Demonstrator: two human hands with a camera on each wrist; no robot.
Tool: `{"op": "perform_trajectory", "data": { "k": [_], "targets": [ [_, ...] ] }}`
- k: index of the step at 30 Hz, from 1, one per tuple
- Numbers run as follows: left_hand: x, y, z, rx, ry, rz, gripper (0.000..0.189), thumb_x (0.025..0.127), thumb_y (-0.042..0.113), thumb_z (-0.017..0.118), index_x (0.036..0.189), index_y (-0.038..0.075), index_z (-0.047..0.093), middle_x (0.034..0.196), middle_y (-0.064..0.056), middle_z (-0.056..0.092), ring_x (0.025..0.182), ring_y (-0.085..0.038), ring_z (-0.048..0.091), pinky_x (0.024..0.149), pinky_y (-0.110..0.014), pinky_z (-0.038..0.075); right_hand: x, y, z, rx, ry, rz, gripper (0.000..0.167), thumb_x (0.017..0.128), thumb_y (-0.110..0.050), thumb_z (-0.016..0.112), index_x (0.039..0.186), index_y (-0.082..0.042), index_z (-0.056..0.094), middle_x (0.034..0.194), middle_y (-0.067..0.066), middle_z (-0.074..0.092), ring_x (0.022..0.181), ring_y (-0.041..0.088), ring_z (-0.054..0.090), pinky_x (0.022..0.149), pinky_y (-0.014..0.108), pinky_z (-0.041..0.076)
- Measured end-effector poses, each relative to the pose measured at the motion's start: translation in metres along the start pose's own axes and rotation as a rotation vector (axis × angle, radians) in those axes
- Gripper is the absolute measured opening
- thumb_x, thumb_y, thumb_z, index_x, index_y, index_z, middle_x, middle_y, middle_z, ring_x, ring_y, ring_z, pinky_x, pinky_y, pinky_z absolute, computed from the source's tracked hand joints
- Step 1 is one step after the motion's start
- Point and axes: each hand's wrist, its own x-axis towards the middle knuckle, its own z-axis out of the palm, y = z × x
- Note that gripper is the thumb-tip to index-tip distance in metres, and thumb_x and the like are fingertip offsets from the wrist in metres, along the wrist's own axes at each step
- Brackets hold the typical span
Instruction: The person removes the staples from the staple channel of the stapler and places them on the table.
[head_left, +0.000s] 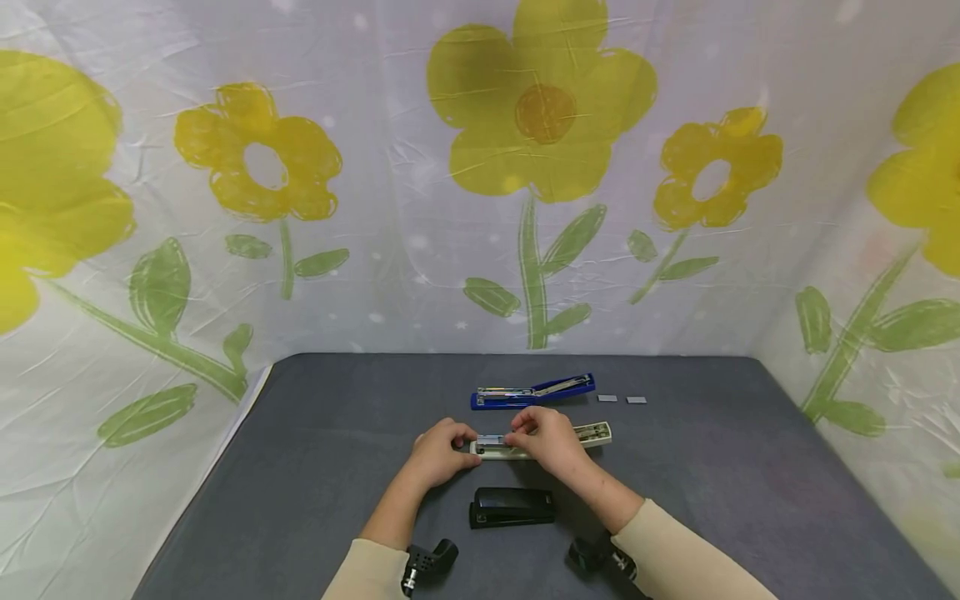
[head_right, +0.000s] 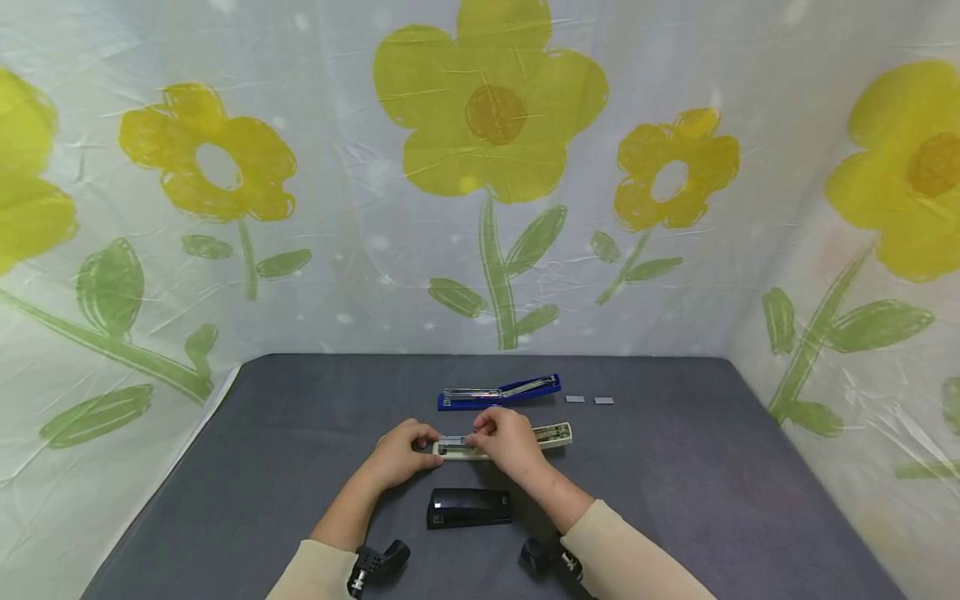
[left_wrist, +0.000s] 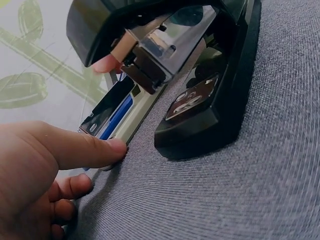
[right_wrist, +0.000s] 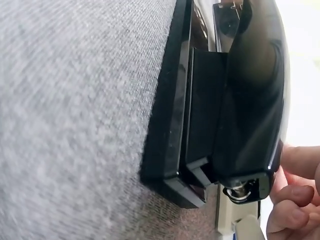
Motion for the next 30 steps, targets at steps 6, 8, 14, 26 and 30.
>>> {"op": "perform_trajectory", "data": {
  "k": [6, 8, 14, 26, 30],
  "targets": [
    [0.001, 0.000, 0.002, -0.008, 0.002, -0.009, 0.026, 0.081, 0.023, 0.088, 0.103, 0.014, 0.078, 0.084, 0.002, 0.050, 0.075, -0.016, 0.045, 0.074, -0.039, 0.032, 0.002, 0.000, -0.002, -0.046, -0.027, -0.043, 0.013, 0.090, -0.014, 0.081, 0.099, -0.006, 0.080, 0.087, -0.001, 0.075, 0.075, 0.011, 0.067, 0.065, 0.032, 0.054],
    [0.001, -0.001, 0.002, -0.008, 0.001, -0.016, 0.027, 0.081, 0.023, 0.088, 0.104, 0.014, 0.078, 0.084, 0.002, 0.050, 0.076, -0.016, 0.045, 0.074, -0.039, 0.032, 0.002, 0.001, -0.004, -0.063, -0.030, -0.052, 0.012, 0.089, -0.014, 0.081, 0.098, -0.006, 0.081, 0.088, 0.000, 0.075, 0.075, 0.012, 0.068, 0.066, 0.032, 0.054],
    [0.002, -0.002, 0.004, 0.001, 0.002, -0.012, 0.028, 0.081, 0.024, 0.088, 0.105, 0.015, 0.078, 0.085, 0.003, 0.051, 0.077, -0.015, 0.046, 0.075, -0.039, 0.033, 0.003, 0.000, -0.011, -0.079, -0.032, -0.030, 0.011, 0.088, -0.015, 0.082, 0.096, -0.008, 0.082, 0.086, -0.001, 0.075, 0.074, 0.011, 0.066, 0.065, 0.032, 0.053],
    [0.001, 0.001, 0.002, -0.002, -0.002, -0.031, 0.029, 0.081, 0.024, 0.088, 0.106, 0.013, 0.079, 0.084, 0.002, 0.050, 0.077, -0.016, 0.046, 0.077, -0.041, 0.033, 0.002, -0.006, -0.030, -0.018, -0.019, 0.051, 0.011, 0.086, -0.011, 0.082, 0.097, -0.009, 0.081, 0.084, -0.003, 0.073, 0.073, 0.012, 0.066, 0.066, 0.033, 0.054],
    [0.001, 0.001, 0.002, -0.004, 0.001, -0.031, 0.029, 0.081, 0.023, 0.088, 0.107, 0.013, 0.078, 0.085, 0.002, 0.050, 0.078, -0.016, 0.046, 0.079, -0.043, 0.033, 0.001, -0.006, -0.037, -0.015, -0.029, 0.034, 0.014, 0.085, -0.006, 0.082, 0.099, -0.006, 0.080, 0.083, -0.003, 0.072, 0.073, 0.011, 0.066, 0.065, 0.032, 0.054]
  ]
}}
